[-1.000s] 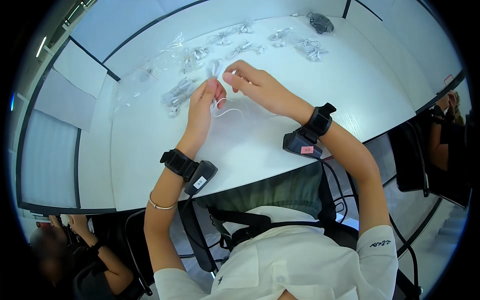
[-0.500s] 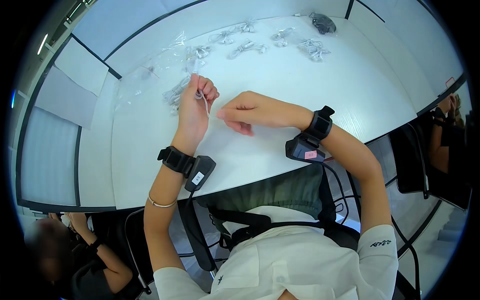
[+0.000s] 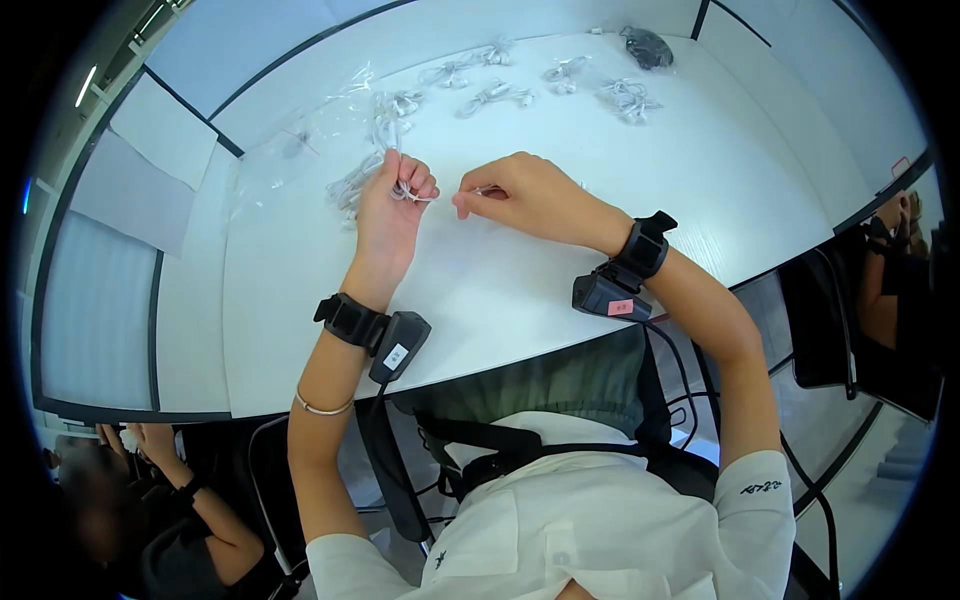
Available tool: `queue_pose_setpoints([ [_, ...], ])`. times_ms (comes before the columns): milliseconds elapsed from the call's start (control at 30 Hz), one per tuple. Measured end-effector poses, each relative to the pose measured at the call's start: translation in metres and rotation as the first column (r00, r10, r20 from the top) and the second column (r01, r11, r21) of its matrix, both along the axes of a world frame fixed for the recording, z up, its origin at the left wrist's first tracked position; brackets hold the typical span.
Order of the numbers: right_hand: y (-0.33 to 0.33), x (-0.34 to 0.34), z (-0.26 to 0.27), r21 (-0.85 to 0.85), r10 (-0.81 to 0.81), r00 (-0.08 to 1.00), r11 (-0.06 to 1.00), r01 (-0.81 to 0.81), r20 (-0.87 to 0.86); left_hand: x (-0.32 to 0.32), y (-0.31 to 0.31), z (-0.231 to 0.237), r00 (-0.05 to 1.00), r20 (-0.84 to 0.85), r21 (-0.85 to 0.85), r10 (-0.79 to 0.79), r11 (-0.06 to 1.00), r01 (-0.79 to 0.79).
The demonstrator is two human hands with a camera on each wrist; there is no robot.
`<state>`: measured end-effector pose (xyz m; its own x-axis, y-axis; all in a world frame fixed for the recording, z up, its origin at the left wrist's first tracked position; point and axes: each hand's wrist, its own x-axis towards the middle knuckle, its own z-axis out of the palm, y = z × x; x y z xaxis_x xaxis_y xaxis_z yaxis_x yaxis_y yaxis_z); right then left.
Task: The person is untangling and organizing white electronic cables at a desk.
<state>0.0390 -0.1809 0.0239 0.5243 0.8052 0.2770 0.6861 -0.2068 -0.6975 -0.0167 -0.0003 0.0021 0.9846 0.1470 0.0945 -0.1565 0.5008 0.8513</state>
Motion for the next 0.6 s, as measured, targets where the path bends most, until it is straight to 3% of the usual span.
queue_pose_setpoints([
  [33, 0.001, 0.001, -0.001, 0.030, -0.025, 1.000, 0.999, 0.024, 0.011, 0.000, -0.001, 0.001, 1.000, -0.014, 0.004, 0.001, 1.000, -0.001],
  [233, 0.001, -0.001, 0.004, 0.081, 0.208, 0.976, 0.974, -0.213, 0.062, -0.002, 0.001, 0.001, 0.998, -0.054, 0.080, 0.019, 0.997, -0.014],
  [400, -0.002, -0.004, 0.012, 0.015, 0.228, 0.974, 0.974, -0.228, 0.014, -0.004, -0.007, 0.008, 0.996, -0.077, 0.165, 0.035, 0.986, -0.022],
  [600, -0.003, -0.001, 0.007, -0.151, 0.252, 0.968, 0.957, -0.248, 0.005, -0.004, -0.009, 0.005, 0.995, -0.062, 0.061, -0.083, 0.994, 0.087],
])
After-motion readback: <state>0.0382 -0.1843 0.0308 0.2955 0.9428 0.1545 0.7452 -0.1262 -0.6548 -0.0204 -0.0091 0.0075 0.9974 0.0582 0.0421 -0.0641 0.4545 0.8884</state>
